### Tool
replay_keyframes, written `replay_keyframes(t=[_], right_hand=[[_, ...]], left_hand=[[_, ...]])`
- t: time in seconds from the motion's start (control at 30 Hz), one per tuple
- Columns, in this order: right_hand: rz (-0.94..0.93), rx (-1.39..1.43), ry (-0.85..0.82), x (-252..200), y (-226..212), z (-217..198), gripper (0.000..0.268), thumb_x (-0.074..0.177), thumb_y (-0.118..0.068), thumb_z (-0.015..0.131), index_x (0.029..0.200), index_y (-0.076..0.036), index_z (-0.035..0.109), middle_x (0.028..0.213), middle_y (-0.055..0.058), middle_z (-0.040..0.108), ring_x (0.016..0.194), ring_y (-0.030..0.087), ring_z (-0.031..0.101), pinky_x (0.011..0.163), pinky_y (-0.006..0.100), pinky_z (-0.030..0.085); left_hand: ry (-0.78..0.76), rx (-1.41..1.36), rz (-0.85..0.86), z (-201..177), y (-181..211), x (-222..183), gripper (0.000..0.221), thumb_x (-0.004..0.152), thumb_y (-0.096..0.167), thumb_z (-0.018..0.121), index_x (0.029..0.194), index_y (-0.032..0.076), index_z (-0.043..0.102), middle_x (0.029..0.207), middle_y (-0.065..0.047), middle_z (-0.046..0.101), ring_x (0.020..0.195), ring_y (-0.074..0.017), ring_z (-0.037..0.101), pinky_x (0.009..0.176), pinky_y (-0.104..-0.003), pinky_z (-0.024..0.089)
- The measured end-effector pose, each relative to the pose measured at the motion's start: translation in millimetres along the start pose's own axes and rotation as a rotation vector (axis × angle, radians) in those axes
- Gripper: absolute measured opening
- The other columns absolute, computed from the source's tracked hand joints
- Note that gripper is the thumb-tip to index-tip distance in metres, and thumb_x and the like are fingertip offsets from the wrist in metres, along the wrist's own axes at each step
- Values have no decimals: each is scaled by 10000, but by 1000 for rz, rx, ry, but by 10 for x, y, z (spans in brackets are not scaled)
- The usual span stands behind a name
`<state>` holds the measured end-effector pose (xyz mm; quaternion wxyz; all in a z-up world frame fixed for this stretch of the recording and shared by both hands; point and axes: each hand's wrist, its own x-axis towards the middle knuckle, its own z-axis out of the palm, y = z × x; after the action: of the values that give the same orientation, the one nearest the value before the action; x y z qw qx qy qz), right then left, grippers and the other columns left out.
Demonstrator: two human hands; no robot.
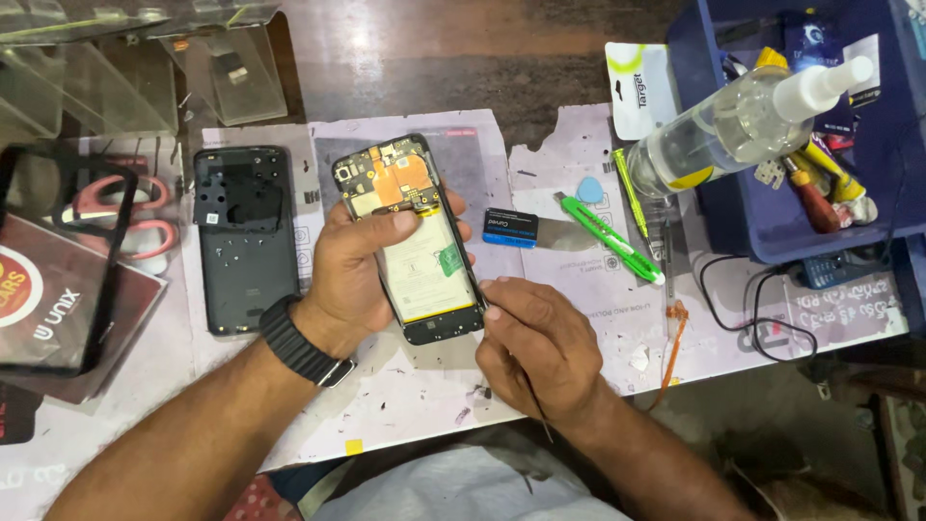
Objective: The person uses a metal prying tool to carefully separate the battery from the internal frame of a disassembled smartphone. They work along the edges of the battery, applying leverage to lift it from the adhesive. Later, they use a plastic card to further pry and separate the battery from the device's chassis.
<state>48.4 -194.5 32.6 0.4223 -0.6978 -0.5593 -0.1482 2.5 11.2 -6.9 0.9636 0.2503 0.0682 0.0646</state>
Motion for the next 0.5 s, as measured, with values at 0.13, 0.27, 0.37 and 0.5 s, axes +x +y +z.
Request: replay_keyframes(t=[0.13, 0.27, 0.37, 0.5], right_hand=[[40, -29, 17, 32, 14, 41, 350, 810, 116, 728, 1113, 63, 561, 1101, 243, 657, 909, 367, 716, 766, 417, 619], [72, -47, 14, 48, 19, 77, 353, 812, 123, 737, 1118, 61, 572, 1100, 239, 661, 886, 358, 709, 742, 407, 604], [81, -72, 10, 54, 18, 88, 350, 805, 121, 749, 1107, 49, 588, 1098, 224, 665, 871, 351, 697, 757, 413, 597], [92, -63, 15, 54, 24, 88, 354, 791, 121, 760, 1097, 44, 601, 1091, 218, 673, 857, 334, 689, 774, 421, 582]], left_hand=[[61, 46, 54, 14, -43, 7, 343, 905, 45, 662, 1233, -49, 629, 1141, -222, 715, 1015, -341, 735, 873, -514, 647], [67, 63, 85, 7, -61, 8, 308, 938, 26, 645, 1239, -42, 636, 1155, -225, 713, 1033, -338, 729, 888, -508, 639], [46, 62, 100, 3, -62, 15, 294, 956, 17, 637, 1244, -41, 638, 1162, -222, 710, 1046, -334, 729, 903, -505, 638], [65, 93, 107, 13, -70, 4, 316, 935, 24, 640, 1247, -26, 639, 1158, -214, 713, 1039, -327, 731, 894, -497, 641]])
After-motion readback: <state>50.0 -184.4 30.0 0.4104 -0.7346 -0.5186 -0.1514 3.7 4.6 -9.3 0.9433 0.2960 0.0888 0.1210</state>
